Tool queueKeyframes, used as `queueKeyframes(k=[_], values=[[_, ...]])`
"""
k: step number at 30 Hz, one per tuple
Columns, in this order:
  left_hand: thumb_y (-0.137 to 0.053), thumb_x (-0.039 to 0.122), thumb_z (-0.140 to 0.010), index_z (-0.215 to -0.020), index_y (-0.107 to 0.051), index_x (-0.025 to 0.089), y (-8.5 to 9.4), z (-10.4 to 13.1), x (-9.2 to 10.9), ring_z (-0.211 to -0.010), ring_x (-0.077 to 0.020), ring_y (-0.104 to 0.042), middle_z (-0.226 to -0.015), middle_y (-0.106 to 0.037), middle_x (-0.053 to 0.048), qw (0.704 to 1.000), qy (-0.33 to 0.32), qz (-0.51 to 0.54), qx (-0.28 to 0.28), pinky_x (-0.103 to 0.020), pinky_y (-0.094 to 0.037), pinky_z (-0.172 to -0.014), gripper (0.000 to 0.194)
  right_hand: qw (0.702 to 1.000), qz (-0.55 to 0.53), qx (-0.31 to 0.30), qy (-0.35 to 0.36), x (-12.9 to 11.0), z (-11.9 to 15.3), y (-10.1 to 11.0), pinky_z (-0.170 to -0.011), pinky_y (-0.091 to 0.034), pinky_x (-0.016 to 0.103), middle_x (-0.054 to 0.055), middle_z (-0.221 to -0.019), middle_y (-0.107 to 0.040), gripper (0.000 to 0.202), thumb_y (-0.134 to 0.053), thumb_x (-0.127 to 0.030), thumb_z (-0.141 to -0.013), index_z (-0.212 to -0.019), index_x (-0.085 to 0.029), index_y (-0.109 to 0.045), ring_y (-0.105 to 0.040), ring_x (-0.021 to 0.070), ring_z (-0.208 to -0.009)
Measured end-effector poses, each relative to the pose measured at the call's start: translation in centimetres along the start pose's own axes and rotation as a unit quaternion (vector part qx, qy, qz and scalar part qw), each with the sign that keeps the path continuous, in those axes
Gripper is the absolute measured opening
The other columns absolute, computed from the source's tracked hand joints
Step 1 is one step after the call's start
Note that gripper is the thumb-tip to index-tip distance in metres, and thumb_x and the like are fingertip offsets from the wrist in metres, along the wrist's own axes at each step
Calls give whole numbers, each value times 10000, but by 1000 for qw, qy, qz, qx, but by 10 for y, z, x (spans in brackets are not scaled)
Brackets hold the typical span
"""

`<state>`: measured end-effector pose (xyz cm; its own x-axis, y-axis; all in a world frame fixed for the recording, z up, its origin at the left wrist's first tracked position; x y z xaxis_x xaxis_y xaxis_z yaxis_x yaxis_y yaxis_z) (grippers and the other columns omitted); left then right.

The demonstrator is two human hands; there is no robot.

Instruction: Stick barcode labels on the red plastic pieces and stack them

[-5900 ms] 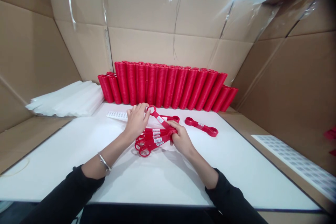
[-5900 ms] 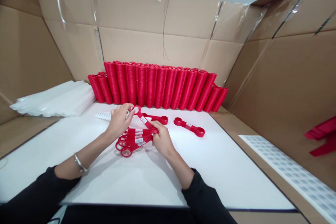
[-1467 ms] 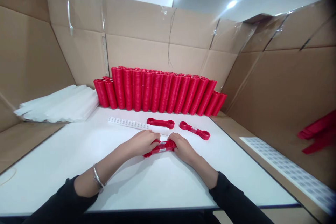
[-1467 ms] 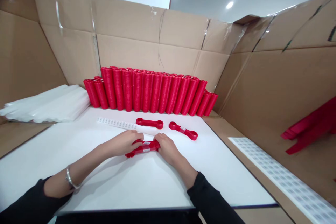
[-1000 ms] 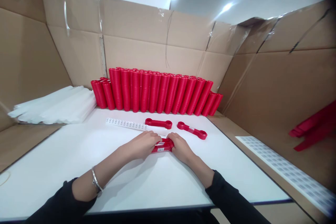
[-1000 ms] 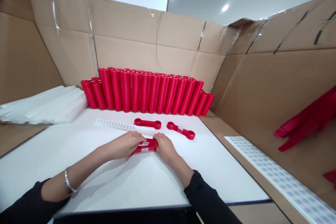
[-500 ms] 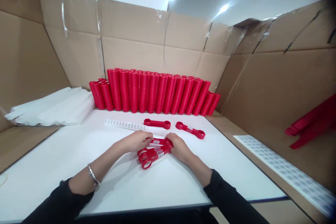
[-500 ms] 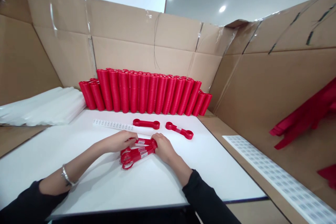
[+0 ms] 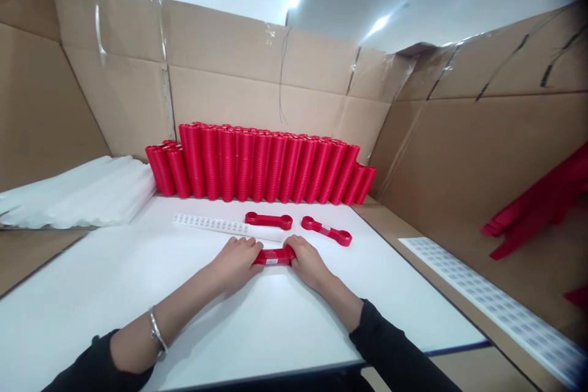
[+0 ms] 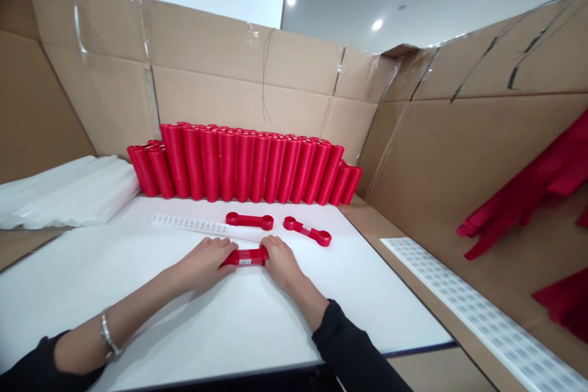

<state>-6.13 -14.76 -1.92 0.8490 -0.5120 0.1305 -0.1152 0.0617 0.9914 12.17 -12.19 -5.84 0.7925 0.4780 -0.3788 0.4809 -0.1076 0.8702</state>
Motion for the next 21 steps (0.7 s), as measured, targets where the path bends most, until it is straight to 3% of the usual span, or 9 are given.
queueKeyframes(k=[2,7,13,15,17,21], values=[[-373,334,-852,-902,-593,158,-4,-5,5,-864,-247,-551,-927,-600,-97,1000,-2,0,24,-363,-393,-760,286,1000,10,-4,2,-1,0,0,-646,-336,253,33,-785,-534,240,-390,16,-647,-765,-169,-489,-458,164,-753],[-331,317,-885,-802,-595,171,-6,-11,13,-828,-220,-556,-854,-618,-66,997,-14,43,55,-325,-372,-704,313,999,33,-24,12,-8,0,3,-658,-348,267,43,-798,-541,232,-390,12,-677,-775,-164,-505,-455,171,-762],[-387,281,-849,-661,-577,171,-6,-14,8,-687,-171,-548,-732,-619,-36,994,-23,85,71,-280,-333,-630,290,992,56,-24,110,-32,21,21,-817,-356,333,63,-995,-562,364,-445,-35,-707,-1035,-173,-521,-458,202,-943],[-397,307,-839,-640,-566,168,-4,-21,10,-639,-153,-528,-691,-608,-24,991,-47,113,58,-261,-323,-585,296,985,100,-15,139,-37,27,27,-899,-319,382,88,-1027,-569,371,-470,-89,-752,-1117,-155,-494,-459,224,-987],[-406,331,-829,-628,-557,161,-1,-34,15,-607,-140,-511,-645,-590,-17,986,-81,146,27,-243,-312,-545,303,977,160,-20,140,-35,26,32,-924,-298,413,110,-956,-595,281,-452,-123,-805,-1077,-119,-524,-494,236,-936],[-431,383,-815,-727,-572,140,16,-72,26,-574,-116,-499,-665,-600,-18,965,-129,227,-32,-220,-340,-521,295,966,232,-52,104,-17,13,53,-776,-374,371,122,-850,-606,196,-398,-153,-865,-921,-109,-581,-537,241,-816]])
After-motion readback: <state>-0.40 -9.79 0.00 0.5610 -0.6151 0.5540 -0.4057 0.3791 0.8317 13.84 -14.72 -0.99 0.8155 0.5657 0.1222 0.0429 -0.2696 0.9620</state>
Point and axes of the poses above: each hand's wrist, its own z-axis away from the middle knuckle, its own y-axis out of the back of the hand, x = y × z, the point moved 2 cm from there along -z, towards the middle knuckle
